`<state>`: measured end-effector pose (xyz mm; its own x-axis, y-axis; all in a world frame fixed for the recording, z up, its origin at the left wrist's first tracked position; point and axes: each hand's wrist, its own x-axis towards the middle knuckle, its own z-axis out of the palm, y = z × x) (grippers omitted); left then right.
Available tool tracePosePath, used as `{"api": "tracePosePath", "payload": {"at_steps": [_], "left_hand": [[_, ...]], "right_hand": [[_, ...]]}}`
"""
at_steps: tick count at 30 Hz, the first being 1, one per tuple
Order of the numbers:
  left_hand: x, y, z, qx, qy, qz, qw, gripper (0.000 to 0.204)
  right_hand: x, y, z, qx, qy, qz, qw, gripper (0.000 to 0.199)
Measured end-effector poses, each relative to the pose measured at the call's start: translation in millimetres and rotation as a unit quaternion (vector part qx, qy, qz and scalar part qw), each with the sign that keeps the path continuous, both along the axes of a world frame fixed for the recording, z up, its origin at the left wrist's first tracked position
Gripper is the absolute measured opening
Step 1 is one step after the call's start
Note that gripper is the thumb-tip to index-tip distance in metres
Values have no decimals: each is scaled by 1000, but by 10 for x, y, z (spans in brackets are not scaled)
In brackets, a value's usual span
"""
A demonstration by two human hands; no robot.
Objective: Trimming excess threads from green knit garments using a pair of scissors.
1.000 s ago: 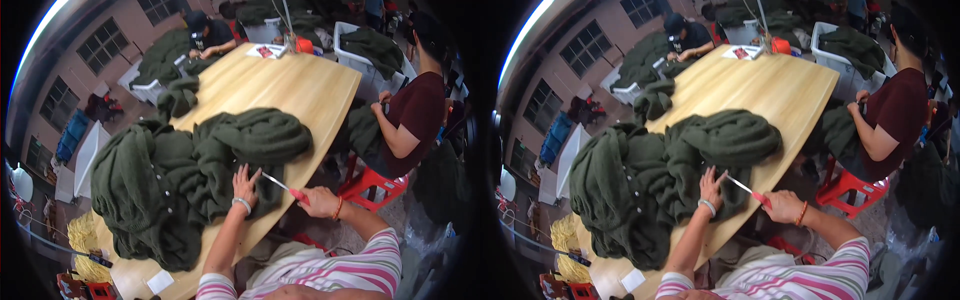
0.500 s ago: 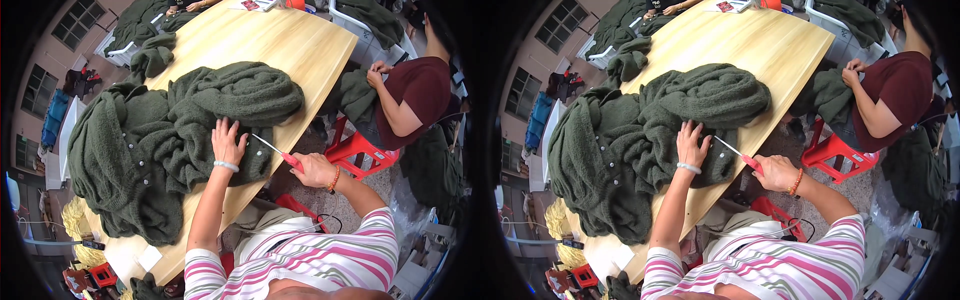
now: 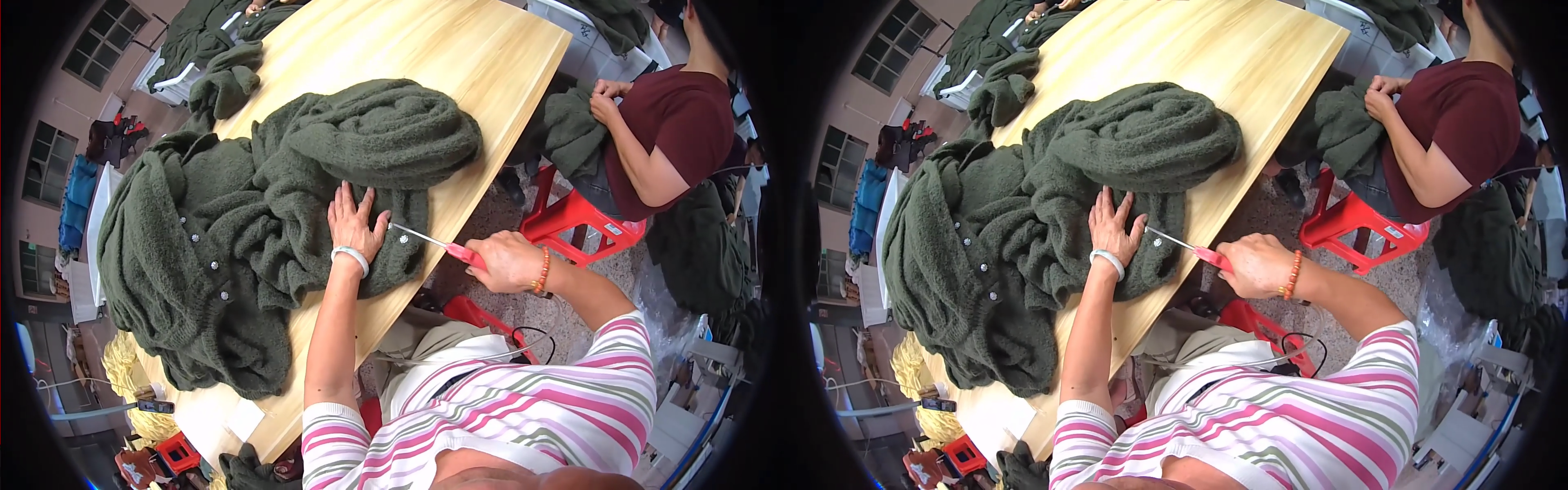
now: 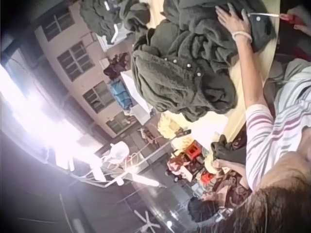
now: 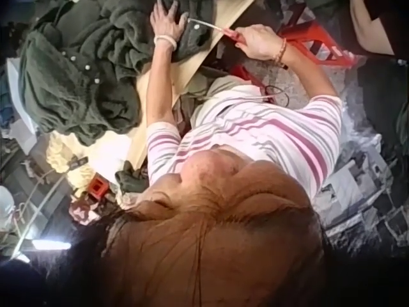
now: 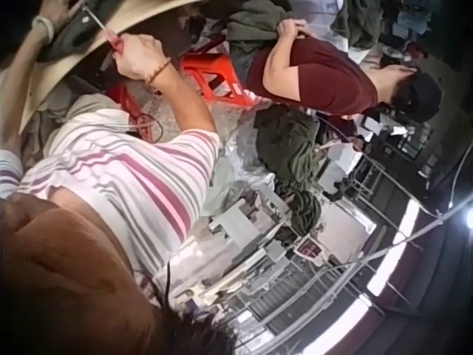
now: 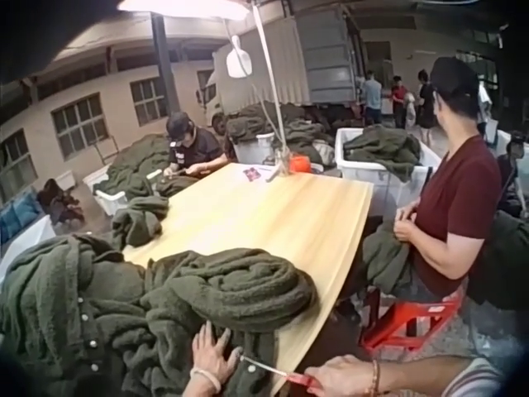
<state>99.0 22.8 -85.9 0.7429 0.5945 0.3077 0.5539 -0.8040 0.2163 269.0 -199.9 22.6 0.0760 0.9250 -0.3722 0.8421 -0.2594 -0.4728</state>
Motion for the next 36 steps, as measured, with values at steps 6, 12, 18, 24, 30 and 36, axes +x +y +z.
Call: {"api": "tracePosePath", "payload": {"at_steps": [6, 12, 18, 24, 30, 36], "left_hand": [[-29, -25, 13, 6, 40, -8, 999, 59], [-130, 37, -120, 4, 79, -26, 997, 62], [-149, -48, -92, 31, 129, 9, 991, 60], [-184, -2, -63, -154, 48, 1, 987, 54], [-116, -403, -51, -14, 51, 24, 998, 74], [-75, -476, 5, -19, 69, 31, 997, 75]], "right_hand": [[-42, -270, 29, -35, 1, -17, 999, 25], [-96, -151, 20, 1, -12, -20, 1000, 23], [-103, -429, 90, -4, 10, 6, 1000, 27], [-114, -416, 141, 51, 14, -46, 998, 28], [-128, -420, 90, 42, -5, -43, 998, 24], [-175, -429, 59, 22, -24, -28, 999, 25]]}}
